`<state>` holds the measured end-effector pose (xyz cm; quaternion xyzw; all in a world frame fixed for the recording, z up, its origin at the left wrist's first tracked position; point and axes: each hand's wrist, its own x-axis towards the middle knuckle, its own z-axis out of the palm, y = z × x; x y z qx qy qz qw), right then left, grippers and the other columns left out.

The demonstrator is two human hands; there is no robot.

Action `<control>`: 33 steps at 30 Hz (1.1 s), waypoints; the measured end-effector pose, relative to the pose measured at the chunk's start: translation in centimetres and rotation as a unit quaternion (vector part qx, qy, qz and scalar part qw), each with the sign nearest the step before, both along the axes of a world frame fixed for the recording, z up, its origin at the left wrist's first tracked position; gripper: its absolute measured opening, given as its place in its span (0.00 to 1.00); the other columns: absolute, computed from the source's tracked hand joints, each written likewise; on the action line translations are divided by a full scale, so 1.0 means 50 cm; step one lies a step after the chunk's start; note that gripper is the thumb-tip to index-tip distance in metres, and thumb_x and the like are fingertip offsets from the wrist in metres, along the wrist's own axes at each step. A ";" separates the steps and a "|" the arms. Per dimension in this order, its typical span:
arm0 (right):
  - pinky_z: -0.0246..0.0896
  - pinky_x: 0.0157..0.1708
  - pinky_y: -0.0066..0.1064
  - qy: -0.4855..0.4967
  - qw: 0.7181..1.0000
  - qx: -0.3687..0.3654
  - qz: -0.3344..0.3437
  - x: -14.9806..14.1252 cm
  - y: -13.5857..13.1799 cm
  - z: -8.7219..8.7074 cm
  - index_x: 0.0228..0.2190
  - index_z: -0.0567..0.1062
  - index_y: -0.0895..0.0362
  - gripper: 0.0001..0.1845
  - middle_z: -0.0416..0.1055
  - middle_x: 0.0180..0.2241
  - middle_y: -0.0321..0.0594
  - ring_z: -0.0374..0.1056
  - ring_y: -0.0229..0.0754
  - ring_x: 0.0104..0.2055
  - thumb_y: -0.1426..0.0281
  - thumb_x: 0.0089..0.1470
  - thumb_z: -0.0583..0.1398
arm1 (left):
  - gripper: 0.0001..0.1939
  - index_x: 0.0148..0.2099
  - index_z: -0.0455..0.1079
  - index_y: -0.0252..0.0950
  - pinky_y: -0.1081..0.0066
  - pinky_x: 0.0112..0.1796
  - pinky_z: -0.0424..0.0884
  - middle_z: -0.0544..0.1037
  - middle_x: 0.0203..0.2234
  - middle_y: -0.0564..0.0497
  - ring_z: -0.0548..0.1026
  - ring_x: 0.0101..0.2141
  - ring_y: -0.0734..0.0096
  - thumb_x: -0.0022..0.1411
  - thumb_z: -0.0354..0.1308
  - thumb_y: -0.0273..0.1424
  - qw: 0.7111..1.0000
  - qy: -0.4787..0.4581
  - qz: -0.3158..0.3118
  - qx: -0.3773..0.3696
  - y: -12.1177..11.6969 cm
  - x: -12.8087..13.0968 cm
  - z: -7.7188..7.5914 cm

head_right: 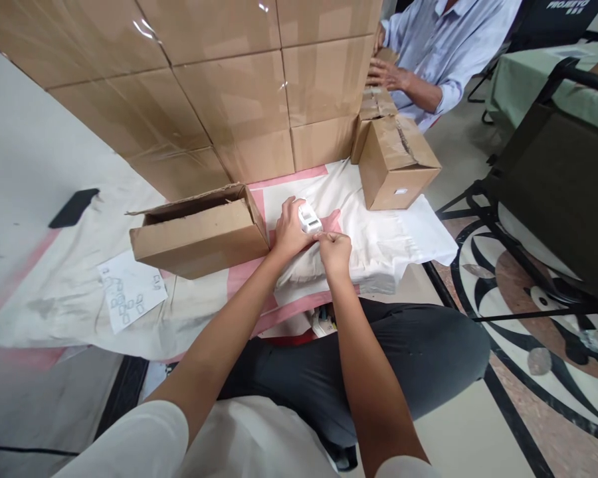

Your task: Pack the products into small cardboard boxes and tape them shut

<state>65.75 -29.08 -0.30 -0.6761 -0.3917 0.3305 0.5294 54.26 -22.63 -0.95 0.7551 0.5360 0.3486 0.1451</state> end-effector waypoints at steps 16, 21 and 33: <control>0.49 0.17 0.27 0.004 1.000 -0.016 0.011 -0.004 -0.005 0.015 0.13 0.61 0.52 0.20 0.52 0.10 0.26 0.54 0.34 0.13 0.69 0.52 0.60 | 0.45 0.64 0.59 0.47 0.55 0.58 0.70 0.61 0.67 0.43 0.68 0.63 0.49 0.47 0.76 0.38 1.000 -0.029 0.003 -0.004 0.003 -0.003 -0.002; 0.54 0.24 0.28 -0.011 1.000 0.021 -0.006 -0.010 -0.011 0.014 0.11 0.58 0.52 0.23 0.51 0.10 0.27 0.53 0.34 0.17 0.69 0.52 0.59 | 0.45 0.63 0.59 0.46 0.55 0.58 0.70 0.63 0.66 0.42 0.67 0.64 0.48 0.46 0.76 0.35 0.999 -0.042 -0.002 0.002 0.001 -0.002 0.000; 0.57 0.24 0.28 0.020 0.995 0.096 -0.018 -0.008 -0.055 0.020 0.13 0.49 0.51 0.25 0.55 0.15 0.31 0.65 0.39 0.23 0.66 0.51 0.59 | 0.50 0.66 0.56 0.45 0.53 0.57 0.70 0.66 0.63 0.41 0.69 0.62 0.46 0.44 0.77 0.39 1.000 -0.014 -0.009 -0.007 -0.003 0.003 0.016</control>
